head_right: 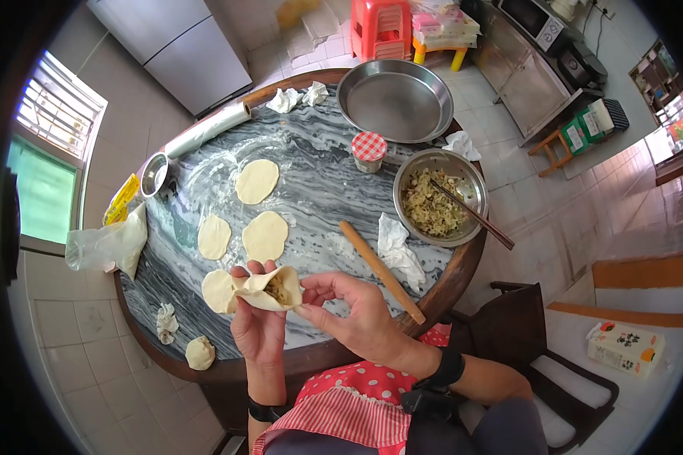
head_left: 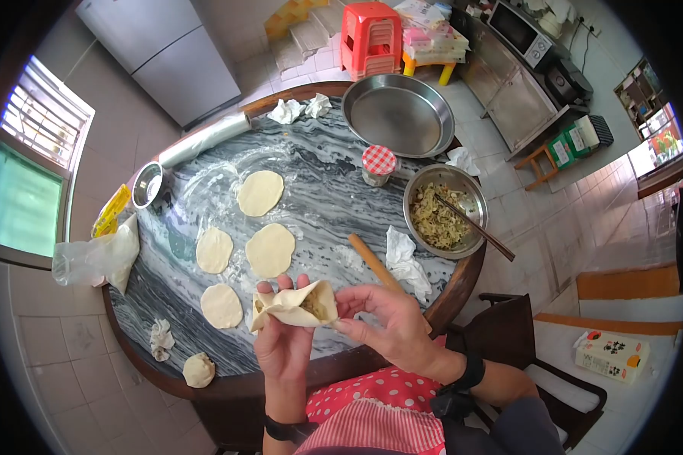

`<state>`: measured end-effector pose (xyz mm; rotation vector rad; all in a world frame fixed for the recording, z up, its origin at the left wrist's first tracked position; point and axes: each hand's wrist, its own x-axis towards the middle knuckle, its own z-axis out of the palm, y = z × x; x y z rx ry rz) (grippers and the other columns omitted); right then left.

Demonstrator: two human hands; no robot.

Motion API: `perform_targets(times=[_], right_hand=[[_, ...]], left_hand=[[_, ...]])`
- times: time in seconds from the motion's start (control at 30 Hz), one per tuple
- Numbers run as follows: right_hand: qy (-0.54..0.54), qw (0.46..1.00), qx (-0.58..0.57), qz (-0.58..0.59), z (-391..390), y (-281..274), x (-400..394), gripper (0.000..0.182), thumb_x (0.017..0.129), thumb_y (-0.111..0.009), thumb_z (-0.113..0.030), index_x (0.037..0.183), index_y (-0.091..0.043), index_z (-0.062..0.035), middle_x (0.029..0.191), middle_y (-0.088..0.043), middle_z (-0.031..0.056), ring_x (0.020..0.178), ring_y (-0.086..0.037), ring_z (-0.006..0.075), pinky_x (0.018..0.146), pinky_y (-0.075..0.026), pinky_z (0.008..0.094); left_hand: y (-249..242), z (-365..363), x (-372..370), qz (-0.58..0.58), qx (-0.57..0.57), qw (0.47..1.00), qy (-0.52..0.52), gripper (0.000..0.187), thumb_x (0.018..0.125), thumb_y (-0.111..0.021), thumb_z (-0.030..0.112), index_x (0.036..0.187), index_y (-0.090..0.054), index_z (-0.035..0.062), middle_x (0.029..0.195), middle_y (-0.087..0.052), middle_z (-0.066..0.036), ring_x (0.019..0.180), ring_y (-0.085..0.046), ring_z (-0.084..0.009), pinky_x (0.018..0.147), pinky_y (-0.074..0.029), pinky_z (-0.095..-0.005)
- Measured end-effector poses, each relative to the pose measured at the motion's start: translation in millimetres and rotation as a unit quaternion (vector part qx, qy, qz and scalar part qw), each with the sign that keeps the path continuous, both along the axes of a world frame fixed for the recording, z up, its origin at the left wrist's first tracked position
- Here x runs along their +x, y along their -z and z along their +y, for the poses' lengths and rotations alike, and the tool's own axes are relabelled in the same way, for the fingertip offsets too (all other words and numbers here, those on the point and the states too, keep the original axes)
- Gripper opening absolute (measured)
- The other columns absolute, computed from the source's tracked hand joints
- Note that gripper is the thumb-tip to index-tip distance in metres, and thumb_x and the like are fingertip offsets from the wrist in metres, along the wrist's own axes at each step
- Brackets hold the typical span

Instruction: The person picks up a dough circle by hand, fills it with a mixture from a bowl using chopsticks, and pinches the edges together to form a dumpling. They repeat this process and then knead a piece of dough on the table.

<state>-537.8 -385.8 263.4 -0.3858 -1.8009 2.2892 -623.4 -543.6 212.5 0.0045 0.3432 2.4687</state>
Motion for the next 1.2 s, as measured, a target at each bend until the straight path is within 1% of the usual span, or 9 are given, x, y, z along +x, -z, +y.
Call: perform_targets(times=[0.03, 0.1, 0.23, 0.3, 0.33, 0.4, 0.63, 0.8, 1.2], right_hand=[[-0.001, 1.000, 0.000, 0.000, 0.6, -1.3, 0.4, 0.026, 0.087, -0.071, -0.008, 0.109, -0.063, 0.0049, 0.099, -0.068, 0.0091, 0.089, -0.065, 0.0122, 0.082, -0.052, 0.0256], [-0.024, 0.988, -0.129, -0.077, 2.8, -5.1, 1.6, 0.025, 0.090, -0.068, -0.009, 0.109, -0.062, 0.0074, 0.100, -0.067, 0.0086, 0.091, -0.064, 0.0116, 0.081, -0.052, 0.0247], [-0.037, 0.979, -0.184, -0.083, 7.5, 3.0, 0.0, 0.022, 0.092, -0.066, -0.008, 0.106, -0.062, 0.0084, 0.100, -0.067, 0.0083, 0.090, -0.063, 0.0103, 0.080, -0.051, 0.0233], [-0.012, 0.989, -0.100, -0.105, 8.1, 3.8, 1.3, 0.018, 0.091, -0.065, -0.006, 0.104, -0.062, 0.0071, 0.098, -0.067, 0.0082, 0.088, -0.063, 0.0111, 0.079, -0.051, 0.0242], [-0.014, 0.989, -0.099, -0.105, 8.0, 2.4, 1.8, 0.018, 0.091, -0.065, -0.006, 0.104, -0.062, 0.0071, 0.098, -0.067, 0.0082, 0.088, -0.063, 0.0111, 0.079, -0.051, 0.0242], [0.004, 0.990, 0.140, -0.021, 7.4, -1.7, 3.5, 0.016, 0.090, -0.064, -0.005, 0.103, -0.063, 0.0045, 0.094, -0.067, 0.0083, 0.090, -0.062, 0.0138, 0.082, -0.049, 0.0271], [0.002, 0.990, 0.138, 0.037, 5.3, 1.0, 2.2, 0.018, 0.085, -0.069, -0.003, 0.101, -0.061, 0.0028, 0.098, -0.065, 0.0098, 0.091, -0.063, 0.0159, 0.081, -0.050, 0.0281], [-0.003, 0.974, 0.218, 0.059, 2.2, -8.4, 1.2, 0.032, 0.077, -0.078, -0.005, 0.103, -0.059, -0.0003, 0.098, -0.063, 0.0100, 0.089, -0.064, 0.0200, 0.081, -0.051, 0.0306], [0.056, 0.945, 0.302, 0.110, -7.1, 0.4, -1.9, 0.034, 0.074, -0.078, -0.001, 0.103, -0.062, -0.0028, 0.094, -0.065, 0.0111, 0.084, -0.064, 0.0261, 0.078, -0.050, 0.0355]], left_hand=[[-0.2, 0.2, 0.3, 0.004, 0.000, 1.000, 0.003, 0.049, 0.089, -0.068, 0.007, 0.132, -0.049, 0.0189, 0.141, -0.049, -0.008, 0.140, -0.036, -0.0329, 0.112, -0.033, -0.0542], [-1.8, 0.8, 1.1, 0.011, -0.005, 1.000, 0.007, 0.049, 0.088, -0.068, 0.007, 0.132, -0.049, 0.0188, 0.141, -0.049, -0.008, 0.139, -0.036, -0.0329, 0.112, -0.033, -0.0543], [-1.1, 0.6, 2.8, 0.039, -0.026, 0.999, 0.022, 0.048, 0.090, -0.066, 0.007, 0.132, -0.049, 0.0186, 0.140, -0.049, -0.008, 0.138, -0.038, -0.0326, 0.112, -0.033, -0.0545], [-1.1, 0.6, 3.6, 0.036, -0.035, 0.999, 0.017, 0.046, 0.091, -0.065, 0.008, 0.132, -0.048, 0.0184, 0.140, -0.049, -0.008, 0.138, -0.038, -0.0325, 0.112, -0.033, -0.0547], [-1.0, 1.0, 3.8, 0.032, -0.042, 0.998, 0.014, 0.044, 0.092, -0.064, 0.009, 0.132, -0.048, 0.0183, 0.139, -0.049, -0.008, 0.138, -0.038, -0.0324, 0.111, -0.033, -0.0548], [-1.3, 2.6, 3.7, 0.029, -0.028, 0.999, 0.018, 0.044, 0.092, -0.063, 0.008, 0.132, -0.048, 0.0176, 0.140, -0.050, -0.008, 0.138, -0.038, -0.0313, 0.113, -0.032, -0.0531], [0.1, 5.5, 2.7, 0.030, -0.006, 0.999, 0.021, 0.042, 0.093, -0.063, 0.008, 0.131, -0.047, 0.0157, 0.139, -0.051, -0.007, 0.138, -0.038, -0.0302, 0.114, -0.030, -0.0518], [-0.4, 4.9, 2.4, 0.023, -0.006, 1.000, 0.020, 0.042, 0.093, -0.062, 0.009, 0.131, -0.047, 0.0153, 0.139, -0.051, -0.008, 0.138, -0.038, -0.0305, 0.115, -0.030, -0.0522], [-2.9, 5.7, 4.1, 0.030, -0.045, 0.999, 0.002, 0.044, 0.090, -0.067, 0.010, 0.129, -0.049, 0.0172, 0.135, -0.052, -0.010, 0.135, -0.042, -0.0331, 0.112, -0.033, -0.0554]])
